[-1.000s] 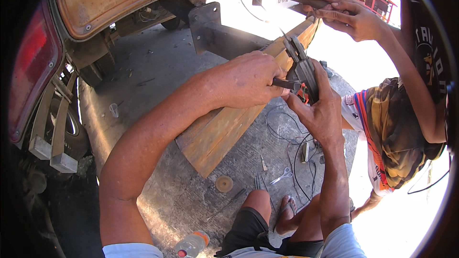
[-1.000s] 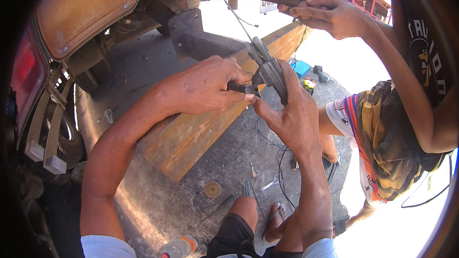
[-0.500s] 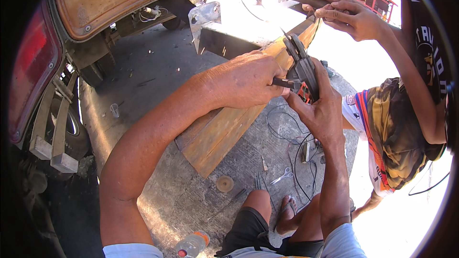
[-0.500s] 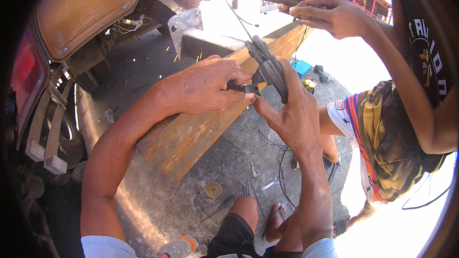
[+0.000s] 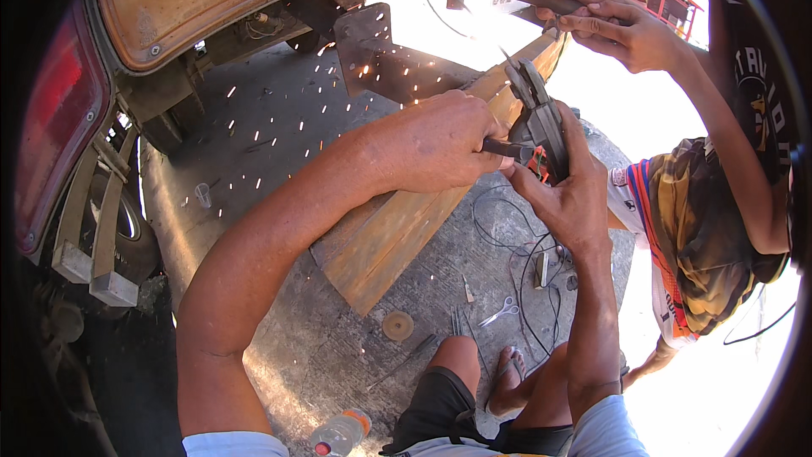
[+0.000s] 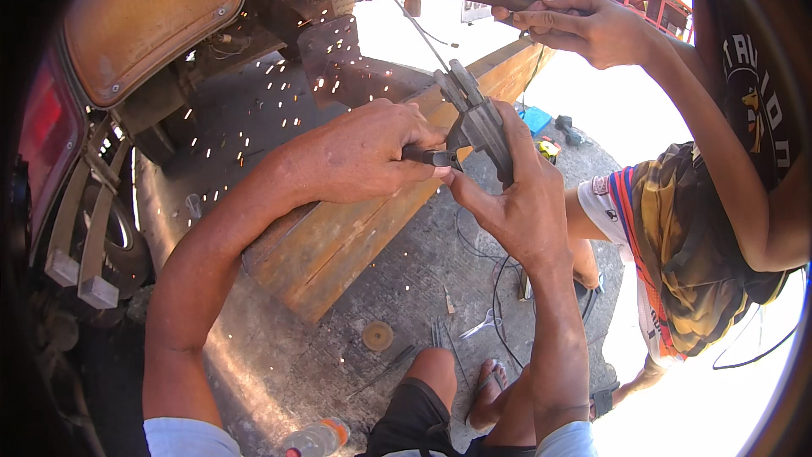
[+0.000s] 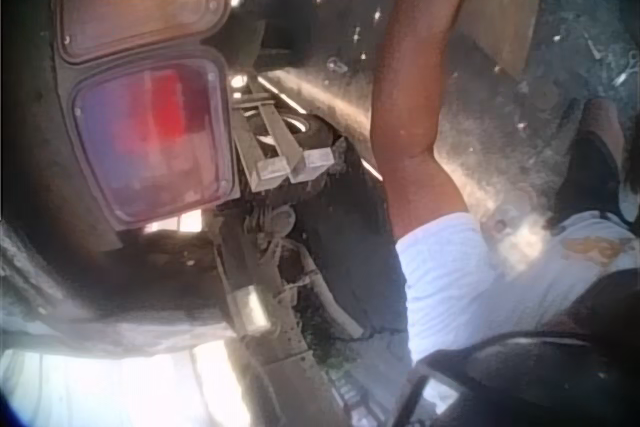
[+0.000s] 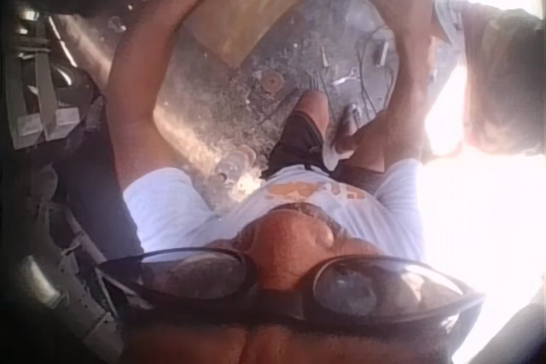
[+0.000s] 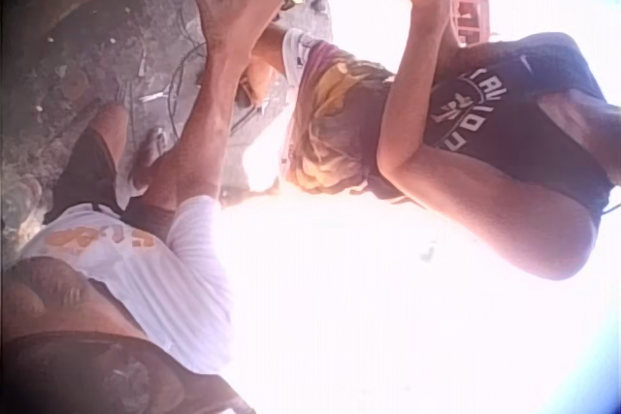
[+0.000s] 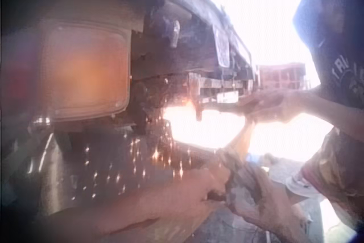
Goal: The person welds a metal bracket onto the rear frame of a vehicle using a welding torch while another person holds a wooden plank in place. The person adjusts their position and protective eyewear during the process.
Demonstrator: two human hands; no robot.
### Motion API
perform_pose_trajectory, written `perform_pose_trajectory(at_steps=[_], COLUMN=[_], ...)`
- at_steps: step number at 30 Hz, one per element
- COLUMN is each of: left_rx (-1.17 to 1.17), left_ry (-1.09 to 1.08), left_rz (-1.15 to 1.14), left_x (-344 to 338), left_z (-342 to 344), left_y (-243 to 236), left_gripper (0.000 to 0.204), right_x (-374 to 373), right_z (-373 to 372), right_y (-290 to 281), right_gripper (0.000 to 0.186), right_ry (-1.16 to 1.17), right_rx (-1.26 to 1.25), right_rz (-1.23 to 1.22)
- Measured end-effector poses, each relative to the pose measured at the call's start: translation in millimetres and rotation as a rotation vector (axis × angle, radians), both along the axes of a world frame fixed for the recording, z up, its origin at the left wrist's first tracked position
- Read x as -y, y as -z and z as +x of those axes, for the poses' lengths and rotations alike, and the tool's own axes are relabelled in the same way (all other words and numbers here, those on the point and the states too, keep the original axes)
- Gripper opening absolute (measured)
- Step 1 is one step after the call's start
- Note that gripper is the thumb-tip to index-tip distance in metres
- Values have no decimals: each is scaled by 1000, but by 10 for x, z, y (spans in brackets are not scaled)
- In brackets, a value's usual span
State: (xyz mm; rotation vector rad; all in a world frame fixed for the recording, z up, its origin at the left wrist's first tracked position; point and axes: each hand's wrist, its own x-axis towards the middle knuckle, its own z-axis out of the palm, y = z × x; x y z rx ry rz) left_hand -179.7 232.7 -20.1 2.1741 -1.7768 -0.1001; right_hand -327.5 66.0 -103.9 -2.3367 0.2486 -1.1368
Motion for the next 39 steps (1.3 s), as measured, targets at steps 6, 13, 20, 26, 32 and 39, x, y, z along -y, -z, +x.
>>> perform_pose_trajectory(at_steps=[6, 13, 20, 26, 32, 39], left_rx=[-26, -18, 33, 49, 74, 14], left_ry=[14, 23, 100, 88, 41, 38], left_rz=[-42, -77, -296, -266, -247, -192], left_x=[0, -14, -8, 2, -4, 6], left_z=[-6, -2, 101, 139, 92, 70], left_y=[31, 53, 192, 225, 199, 142], left_gripper=[60, 60, 51, 51, 52, 49], right_x=[37, 0, -28, -19, -9, 17], right_z=[13, -10, -27, -22, -6, 33], right_y=[26, -17, -56, -53, -56, -8], right_gripper=[88, 87, 92, 92, 91, 89], right_ry=[6, 27, 56, 41, 42, 33], right_rx=[9, -28, -79, -79, -76, -29], right_rz=[22, 52, 85, 87, 74, 40])
